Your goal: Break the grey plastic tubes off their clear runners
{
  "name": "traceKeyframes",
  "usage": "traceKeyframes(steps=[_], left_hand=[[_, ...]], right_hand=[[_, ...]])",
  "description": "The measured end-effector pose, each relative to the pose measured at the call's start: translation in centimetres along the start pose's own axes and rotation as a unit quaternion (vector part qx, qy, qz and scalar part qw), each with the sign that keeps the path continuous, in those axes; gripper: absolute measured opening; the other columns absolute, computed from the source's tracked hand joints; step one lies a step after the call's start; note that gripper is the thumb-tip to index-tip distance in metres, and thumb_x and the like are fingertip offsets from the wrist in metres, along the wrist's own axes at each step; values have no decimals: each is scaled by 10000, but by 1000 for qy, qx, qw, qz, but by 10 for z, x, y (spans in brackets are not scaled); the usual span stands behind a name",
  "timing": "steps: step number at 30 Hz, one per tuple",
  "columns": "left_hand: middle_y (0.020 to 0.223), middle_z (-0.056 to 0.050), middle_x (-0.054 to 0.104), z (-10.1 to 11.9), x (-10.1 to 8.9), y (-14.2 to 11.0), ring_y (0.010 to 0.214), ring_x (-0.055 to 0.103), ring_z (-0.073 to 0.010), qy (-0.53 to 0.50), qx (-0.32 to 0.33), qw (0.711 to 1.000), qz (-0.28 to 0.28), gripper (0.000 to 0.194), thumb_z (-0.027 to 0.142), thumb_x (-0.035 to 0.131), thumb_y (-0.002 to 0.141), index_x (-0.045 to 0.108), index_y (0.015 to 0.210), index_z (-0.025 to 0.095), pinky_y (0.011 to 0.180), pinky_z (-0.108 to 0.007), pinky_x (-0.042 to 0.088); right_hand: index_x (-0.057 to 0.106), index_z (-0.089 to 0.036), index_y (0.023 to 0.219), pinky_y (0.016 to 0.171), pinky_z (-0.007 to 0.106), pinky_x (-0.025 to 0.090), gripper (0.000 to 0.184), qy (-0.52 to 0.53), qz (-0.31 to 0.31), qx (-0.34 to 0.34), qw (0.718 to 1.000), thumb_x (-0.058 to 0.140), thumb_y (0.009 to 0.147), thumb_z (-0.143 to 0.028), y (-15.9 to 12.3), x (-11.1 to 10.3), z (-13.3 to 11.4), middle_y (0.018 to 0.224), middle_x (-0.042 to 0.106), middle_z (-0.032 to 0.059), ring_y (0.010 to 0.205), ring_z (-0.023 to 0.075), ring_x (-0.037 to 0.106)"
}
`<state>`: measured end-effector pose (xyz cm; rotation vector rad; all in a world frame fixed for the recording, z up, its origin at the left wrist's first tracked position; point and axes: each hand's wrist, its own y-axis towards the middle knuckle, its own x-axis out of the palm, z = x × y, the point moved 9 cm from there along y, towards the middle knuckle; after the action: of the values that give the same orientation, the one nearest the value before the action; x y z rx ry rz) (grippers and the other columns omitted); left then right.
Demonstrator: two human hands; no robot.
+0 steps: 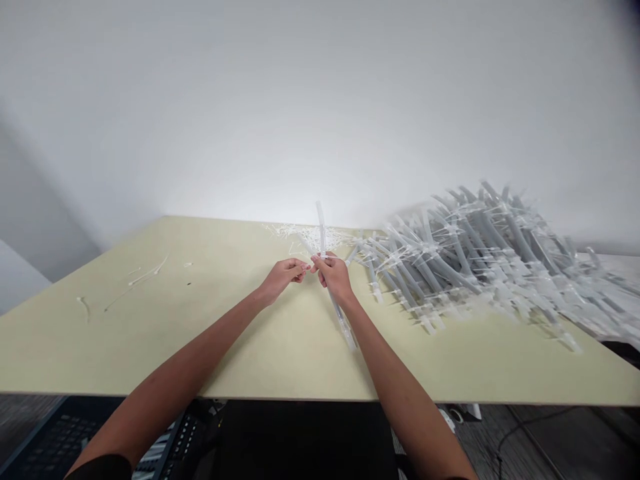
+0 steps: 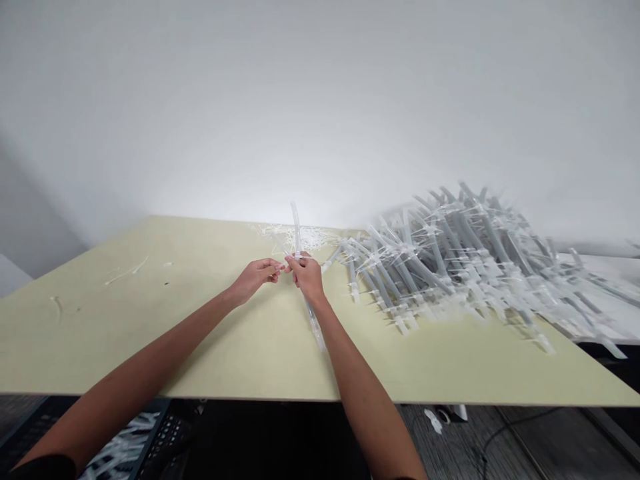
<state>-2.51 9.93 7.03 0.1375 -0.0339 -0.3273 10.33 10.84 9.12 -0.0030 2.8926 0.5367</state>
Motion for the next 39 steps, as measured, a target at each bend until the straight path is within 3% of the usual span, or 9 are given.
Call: traceKeyframes(steps=[9, 16, 21, 27, 33, 39], left_hand=[[734, -16, 513, 3, 4, -1, 644, 485, -103, -31, -2, 999, -6, 252, 389, 606, 729, 588, 783, 143, 700, -295, 398], [736, -23, 513, 7, 6, -4, 647, 478, -106, -37, -4, 999, -6, 267, 397, 609, 723, 574, 758, 134, 698, -302, 398], [729, -21, 508, 9, 7, -5, 649, 476, -108, -41, -14, 999, -5, 279, 410, 611, 718, 556, 727, 137, 702, -298, 400], [729, -19, 515, 5, 4, -2, 643, 477, -106, -11, -12, 1000, 10, 280, 415, 607, 713, 574, 757, 141, 704, -303, 402], [722, -14, 514, 0, -1, 0, 650, 479, -108, 8, -7, 1000, 25, 276, 413, 600, 716, 578, 780, 145, 698, -300, 406], [726, -19, 515, 7, 2, -2, 668, 482, -113, 1, 7, 1000, 18, 293, 429, 594, 720, 570, 777, 142, 712, -298, 415]], right_hand=[[617, -149, 559, 392, 221, 307, 448, -23, -3, -8, 1000, 475, 781, -511, 1, -1, -3, 460, 481, -16, 353, 69, 378], [613, -161, 532, 460, 206, 367, 468, -47, 0, -18, 999, 456, 783, -524, 1, -2, -6, 398, 439, -12, 533, 129, 527], [630, -155, 565, 426, 220, 339, 462, -48, -1, 2, 999, 454, 784, -523, 1, -2, -2, 445, 485, -17, 402, 92, 446], [615, -165, 522, 440, 207, 348, 452, -55, 12, -1, 998, 475, 770, -516, -1, -3, -6, 497, 512, 10, 555, 128, 544], [614, -163, 554, 397, 212, 323, 424, -16, -6, -8, 1000, 486, 773, -504, -3, 2, -11, 430, 434, -18, 457, 113, 476], [613, -143, 571, 376, 212, 310, 442, -10, 5, -5, 1000, 492, 773, -517, -4, -1, -13, 523, 506, 1, 397, 76, 413]])
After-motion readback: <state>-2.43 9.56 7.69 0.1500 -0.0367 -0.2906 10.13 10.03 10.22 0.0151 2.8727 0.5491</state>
